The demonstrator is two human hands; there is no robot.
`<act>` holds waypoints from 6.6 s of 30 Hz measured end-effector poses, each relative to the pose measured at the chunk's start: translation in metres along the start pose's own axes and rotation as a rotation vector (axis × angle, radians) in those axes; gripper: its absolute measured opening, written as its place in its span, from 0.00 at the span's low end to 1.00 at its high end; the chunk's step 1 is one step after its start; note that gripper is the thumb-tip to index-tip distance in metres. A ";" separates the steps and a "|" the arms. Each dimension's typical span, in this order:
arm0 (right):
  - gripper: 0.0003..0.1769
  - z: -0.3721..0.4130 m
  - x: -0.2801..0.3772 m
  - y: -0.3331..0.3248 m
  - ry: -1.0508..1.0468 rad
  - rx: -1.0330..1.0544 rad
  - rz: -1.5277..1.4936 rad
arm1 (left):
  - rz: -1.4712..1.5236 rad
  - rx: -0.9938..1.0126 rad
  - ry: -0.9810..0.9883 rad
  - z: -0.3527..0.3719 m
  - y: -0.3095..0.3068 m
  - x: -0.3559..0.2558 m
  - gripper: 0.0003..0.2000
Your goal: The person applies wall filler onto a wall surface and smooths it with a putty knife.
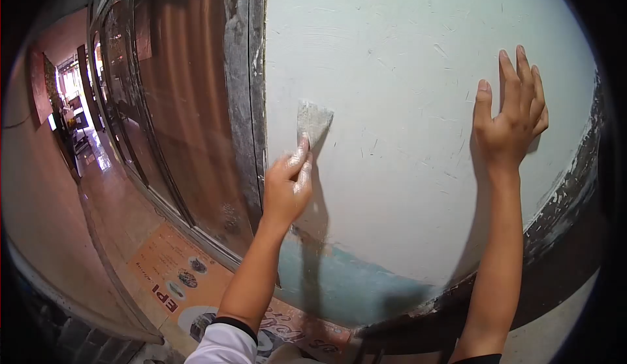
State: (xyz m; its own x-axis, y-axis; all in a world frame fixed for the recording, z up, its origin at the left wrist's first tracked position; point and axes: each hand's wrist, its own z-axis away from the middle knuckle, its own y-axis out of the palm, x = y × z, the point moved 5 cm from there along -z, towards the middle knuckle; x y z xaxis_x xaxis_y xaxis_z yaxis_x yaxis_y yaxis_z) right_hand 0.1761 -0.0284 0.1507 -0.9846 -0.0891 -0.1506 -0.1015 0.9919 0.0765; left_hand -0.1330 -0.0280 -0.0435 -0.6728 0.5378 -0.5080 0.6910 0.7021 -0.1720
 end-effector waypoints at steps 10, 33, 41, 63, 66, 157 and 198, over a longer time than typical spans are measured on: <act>0.28 0.000 -0.001 0.003 0.003 -0.017 0.009 | 0.105 -0.065 -0.004 0.028 0.001 0.026 0.22; 0.28 -0.001 -0.004 0.002 -0.003 -0.018 -0.025 | 0.199 -0.079 0.009 -0.029 -0.021 0.028 0.18; 0.27 -0.002 0.004 -0.002 0.050 0.017 -0.012 | 0.092 -0.062 0.056 0.001 -0.029 0.057 0.19; 0.25 0.001 0.001 0.000 0.012 0.016 0.055 | 0.107 -0.031 0.039 -0.055 -0.037 0.041 0.20; 0.25 -0.001 0.002 -0.002 0.049 0.025 0.048 | 0.097 -0.073 0.066 -0.026 -0.033 0.047 0.21; 0.23 0.006 -0.011 0.009 -0.017 -0.043 0.032 | -0.093 -0.001 0.167 0.045 0.000 0.034 0.25; 0.22 0.005 -0.024 0.016 -0.068 -0.094 0.006 | -0.117 0.048 0.078 0.076 0.020 0.036 0.25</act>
State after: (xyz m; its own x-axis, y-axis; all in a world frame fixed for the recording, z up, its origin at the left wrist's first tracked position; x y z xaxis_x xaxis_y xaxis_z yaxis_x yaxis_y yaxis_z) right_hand 0.1983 -0.0100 0.1508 -0.9736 -0.0736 -0.2159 -0.1116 0.9792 0.1697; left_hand -0.1232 -0.0301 -0.1298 -0.7667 0.4899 -0.4150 0.6173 0.7401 -0.2669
